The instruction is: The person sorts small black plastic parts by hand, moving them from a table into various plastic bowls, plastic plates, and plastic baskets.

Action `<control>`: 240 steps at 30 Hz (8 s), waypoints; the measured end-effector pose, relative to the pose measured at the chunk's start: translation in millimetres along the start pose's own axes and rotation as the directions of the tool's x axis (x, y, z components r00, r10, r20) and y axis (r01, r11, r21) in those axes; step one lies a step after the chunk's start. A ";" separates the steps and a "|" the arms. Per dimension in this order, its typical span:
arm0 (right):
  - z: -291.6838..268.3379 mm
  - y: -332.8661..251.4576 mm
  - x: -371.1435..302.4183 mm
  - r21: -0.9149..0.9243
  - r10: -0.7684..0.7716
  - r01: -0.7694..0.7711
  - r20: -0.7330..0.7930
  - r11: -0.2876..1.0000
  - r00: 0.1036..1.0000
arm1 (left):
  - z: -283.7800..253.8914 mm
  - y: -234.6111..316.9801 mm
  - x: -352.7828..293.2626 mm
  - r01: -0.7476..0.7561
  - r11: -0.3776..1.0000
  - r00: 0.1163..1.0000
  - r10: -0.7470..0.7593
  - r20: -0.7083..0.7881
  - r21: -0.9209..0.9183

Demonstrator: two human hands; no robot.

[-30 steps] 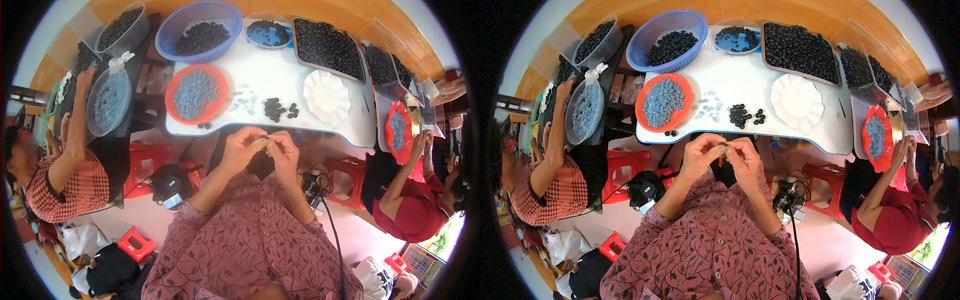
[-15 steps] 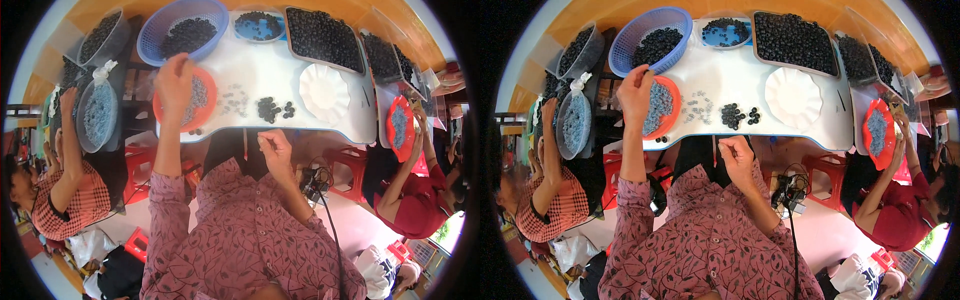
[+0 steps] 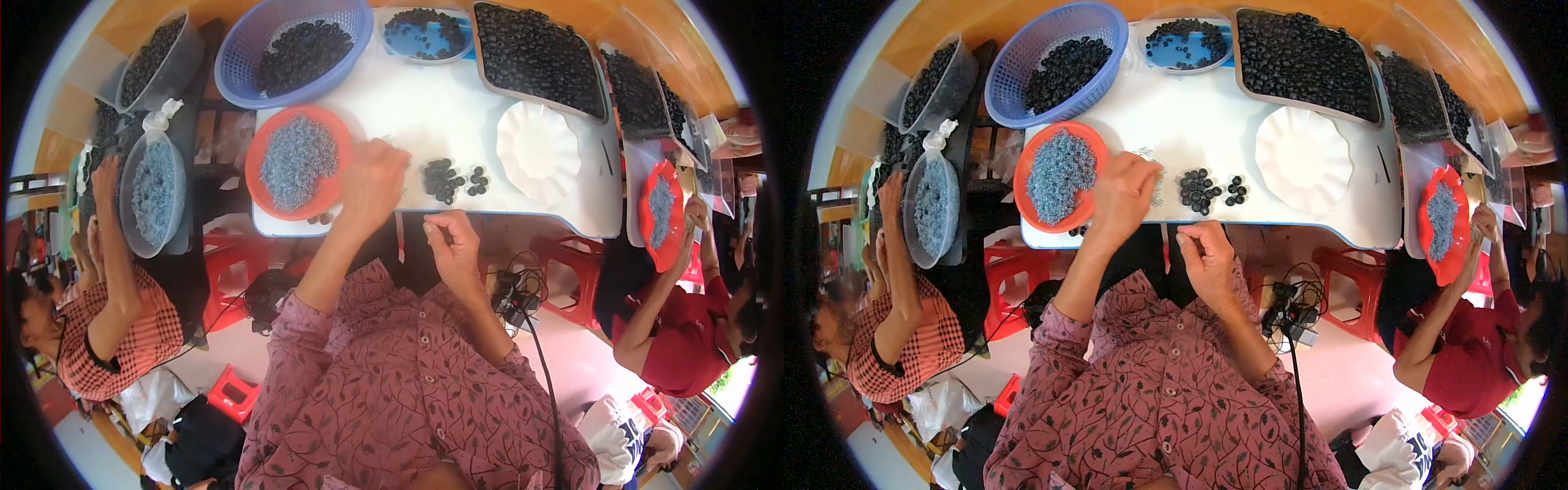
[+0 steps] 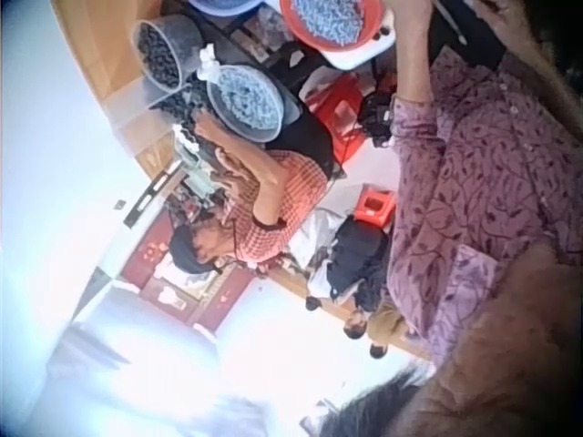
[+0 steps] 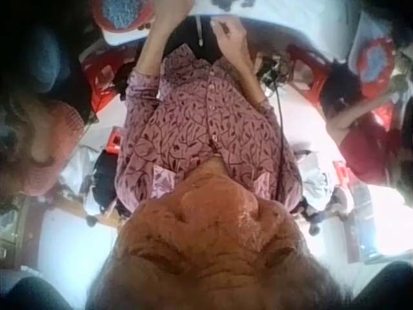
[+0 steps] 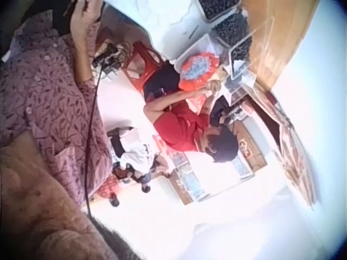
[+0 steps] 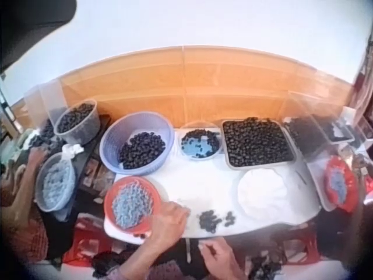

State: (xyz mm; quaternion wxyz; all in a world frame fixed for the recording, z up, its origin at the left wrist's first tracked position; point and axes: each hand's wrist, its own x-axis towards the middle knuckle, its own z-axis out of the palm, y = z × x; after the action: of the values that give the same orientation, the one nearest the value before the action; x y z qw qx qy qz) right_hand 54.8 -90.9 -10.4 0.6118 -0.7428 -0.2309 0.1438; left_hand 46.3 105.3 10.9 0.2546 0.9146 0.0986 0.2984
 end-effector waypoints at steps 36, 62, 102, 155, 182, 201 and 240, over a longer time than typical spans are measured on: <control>6.9 -2.8 17.3 -0.150 -0.124 0.121 -0.014 0.981 0.992 | 16.3 10.7 1.5 -0.127 0.991 0.955 0.112 0.275 0.038; 26.6 -17.3 79.3 -0.820 -0.407 0.275 0.057 0.502 0.912 | -10.1 10.2 -84.2 0.242 -0.581 0.701 -0.448 0.554 -0.777; 4.8 -33.6 20.3 0.199 -0.045 0.013 0.155 0.980 0.987 | -17.2 43.3 -98.4 0.554 0.069 0.725 -0.531 0.439 -0.830; 15.0 -31.3 79.1 -0.261 0.033 -0.030 0.007 0.965 0.999 | -5.9 33.0 -105.8 0.408 -0.466 0.650 -0.456 0.608 -0.785; -0.2 -22.1 31.0 0.586 0.076 -0.215 0.252 0.781 0.965 | -9.3 50.2 -91.5 0.332 -0.481 0.692 -0.461 0.556 -0.812; -0.2 -28.8 27.8 0.390 -0.001 -0.088 0.221 0.917 0.975 | -19.5 57.6 -87.2 0.443 -0.275 0.656 -0.549 0.518 -0.853; 9.6 -41.6 6.7 -0.015 -0.001 0.004 0.195 1.000 0.981 | -20.8 55.4 -97.6 0.546 0.011 0.697 -0.561 0.447 -0.838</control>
State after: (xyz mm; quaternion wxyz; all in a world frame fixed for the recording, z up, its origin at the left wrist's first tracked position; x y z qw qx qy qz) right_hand 48.8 -73.3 28.5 0.5808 -0.7295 -0.2917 0.2132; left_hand -42.8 34.2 6.0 0.8321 0.4608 0.2531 0.1767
